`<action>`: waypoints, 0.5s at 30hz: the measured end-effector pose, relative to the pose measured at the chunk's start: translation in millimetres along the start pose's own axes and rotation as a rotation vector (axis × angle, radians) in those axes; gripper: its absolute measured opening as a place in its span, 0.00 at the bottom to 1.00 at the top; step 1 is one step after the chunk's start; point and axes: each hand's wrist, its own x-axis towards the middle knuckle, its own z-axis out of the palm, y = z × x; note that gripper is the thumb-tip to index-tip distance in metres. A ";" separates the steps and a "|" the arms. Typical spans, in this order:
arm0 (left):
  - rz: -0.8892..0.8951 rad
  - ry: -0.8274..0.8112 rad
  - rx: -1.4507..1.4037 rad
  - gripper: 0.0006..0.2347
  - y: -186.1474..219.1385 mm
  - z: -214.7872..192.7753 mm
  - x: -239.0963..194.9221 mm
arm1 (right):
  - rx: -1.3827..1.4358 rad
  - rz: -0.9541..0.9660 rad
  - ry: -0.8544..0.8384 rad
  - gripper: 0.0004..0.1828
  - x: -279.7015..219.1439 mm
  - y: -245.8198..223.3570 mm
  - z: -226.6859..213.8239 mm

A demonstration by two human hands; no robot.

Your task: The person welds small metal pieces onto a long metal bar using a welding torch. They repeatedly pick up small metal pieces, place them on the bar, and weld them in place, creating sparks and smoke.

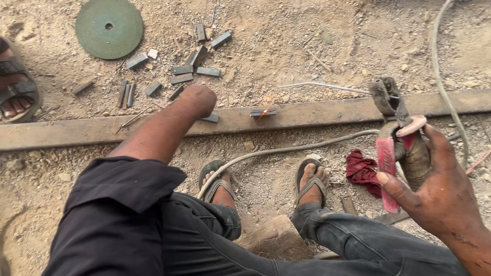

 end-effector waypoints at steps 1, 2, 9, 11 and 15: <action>0.026 0.008 0.024 0.08 1.9 3.4 0.9 | -0.006 0.014 -0.007 0.59 -0.8 1.7 1.3; 0.050 0.017 0.050 0.08 2.1 6.6 1.8 | 0.014 -0.008 -0.002 0.59 -0.1 3.3 3.6; 0.083 0.058 0.078 0.09 6.9 39.5 18.3 | 0.006 -0.016 0.008 0.62 2.4 13.3 9.5; 0.145 0.141 0.105 0.09 8.3 53.4 23.9 | 0.006 0.017 -0.011 0.61 1.5 13.3 9.7; 0.192 0.236 0.162 0.07 12.0 68.1 36.5 | 0.003 0.076 -0.052 0.61 1.6 13.1 8.7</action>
